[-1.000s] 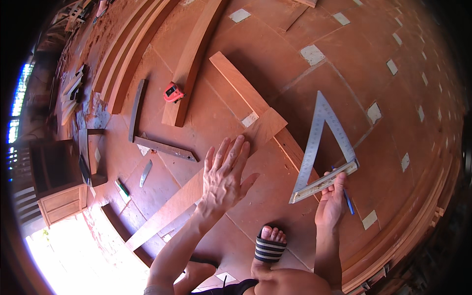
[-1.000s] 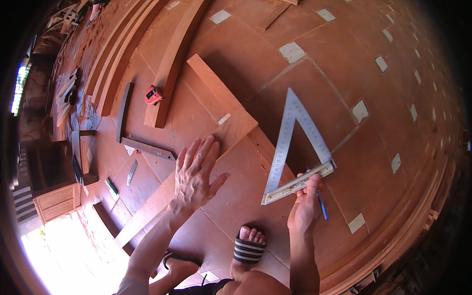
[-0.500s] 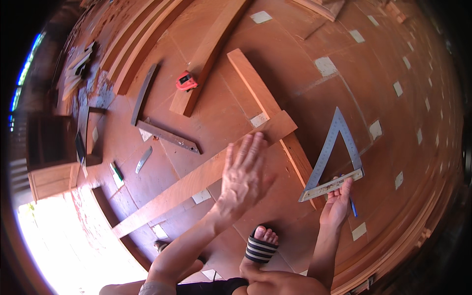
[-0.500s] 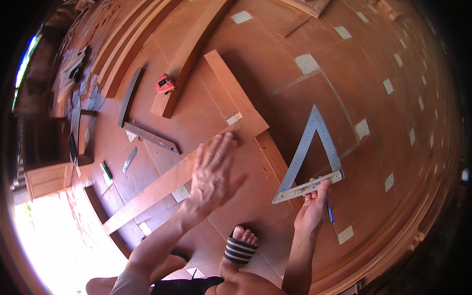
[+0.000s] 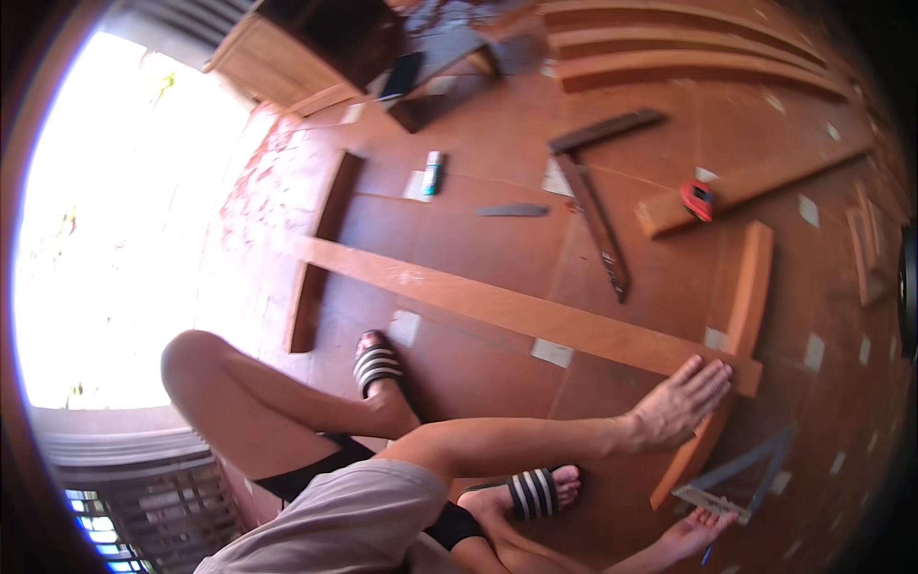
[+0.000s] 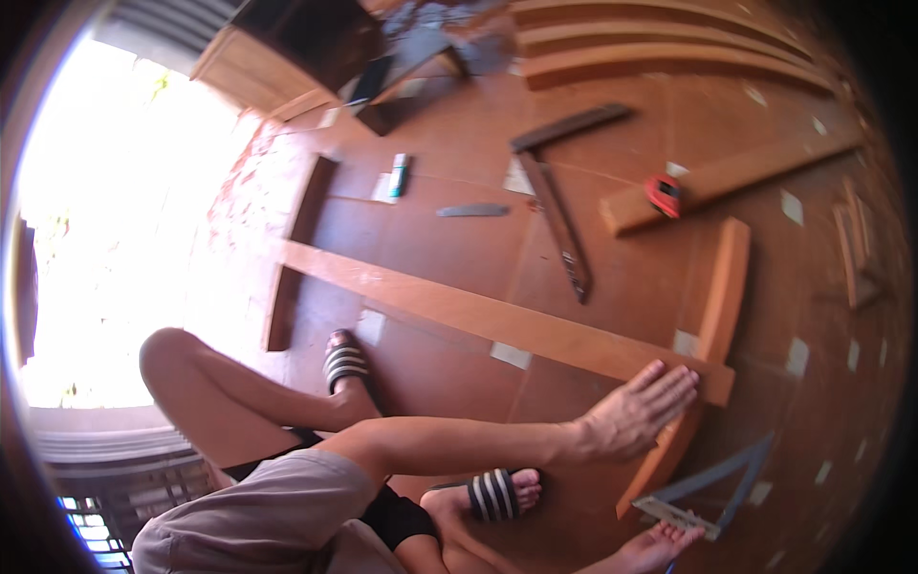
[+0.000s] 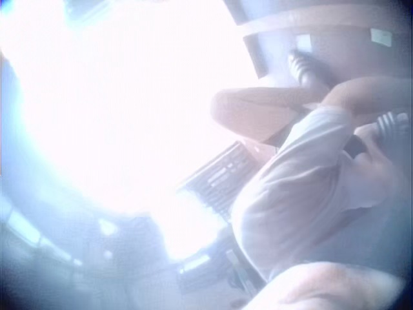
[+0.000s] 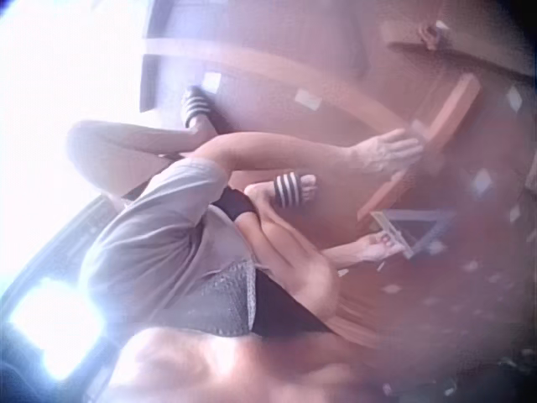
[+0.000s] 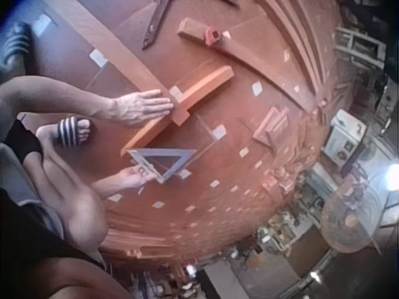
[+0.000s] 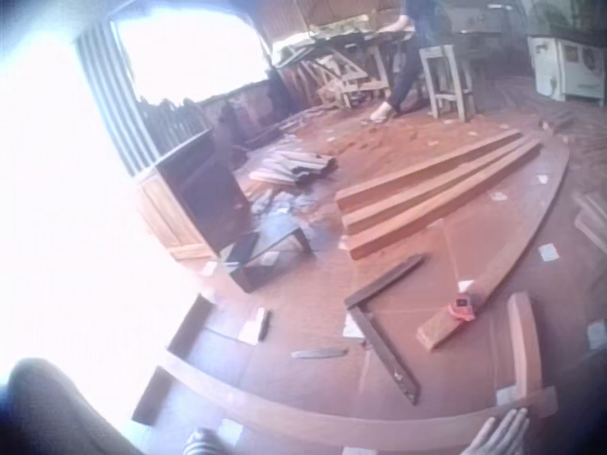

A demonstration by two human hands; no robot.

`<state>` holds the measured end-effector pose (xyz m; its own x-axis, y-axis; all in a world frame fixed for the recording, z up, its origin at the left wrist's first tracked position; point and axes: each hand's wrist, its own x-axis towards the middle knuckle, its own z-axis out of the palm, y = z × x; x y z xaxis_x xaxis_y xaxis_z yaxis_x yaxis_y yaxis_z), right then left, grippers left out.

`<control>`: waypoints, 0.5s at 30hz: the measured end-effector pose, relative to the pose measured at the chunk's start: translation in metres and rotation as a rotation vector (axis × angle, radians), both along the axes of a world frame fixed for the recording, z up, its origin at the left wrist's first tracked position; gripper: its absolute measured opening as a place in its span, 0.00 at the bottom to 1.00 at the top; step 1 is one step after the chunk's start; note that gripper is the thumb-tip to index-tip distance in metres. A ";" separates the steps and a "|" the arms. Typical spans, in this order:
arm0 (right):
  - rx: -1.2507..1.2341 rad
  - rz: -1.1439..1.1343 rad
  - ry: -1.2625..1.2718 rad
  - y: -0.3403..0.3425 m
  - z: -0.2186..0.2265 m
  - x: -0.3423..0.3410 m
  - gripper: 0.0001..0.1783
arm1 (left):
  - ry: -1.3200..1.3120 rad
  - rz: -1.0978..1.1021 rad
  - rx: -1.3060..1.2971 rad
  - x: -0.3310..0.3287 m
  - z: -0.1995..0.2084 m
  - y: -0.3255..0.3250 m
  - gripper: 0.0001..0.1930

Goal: The person sits on the floor and uses a try square and a blue pen to mark measurements and lines on several wooden planks. They repeatedly position the square, draw lines, and reposition the wood to mark different sections.

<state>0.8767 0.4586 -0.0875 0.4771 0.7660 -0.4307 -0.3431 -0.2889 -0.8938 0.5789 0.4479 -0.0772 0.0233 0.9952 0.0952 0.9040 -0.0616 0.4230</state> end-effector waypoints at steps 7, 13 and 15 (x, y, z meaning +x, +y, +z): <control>-0.065 0.106 -0.175 0.029 -0.021 -0.004 0.32 | -0.007 0.119 0.151 0.006 -0.019 0.007 0.37; -0.072 0.143 -0.219 0.030 -0.022 -0.004 0.32 | -0.321 -0.131 -0.087 -0.036 0.021 -0.019 0.38; -0.077 0.151 -0.237 0.028 -0.022 -0.002 0.32 | -0.303 0.012 0.030 -0.065 0.029 -0.047 0.39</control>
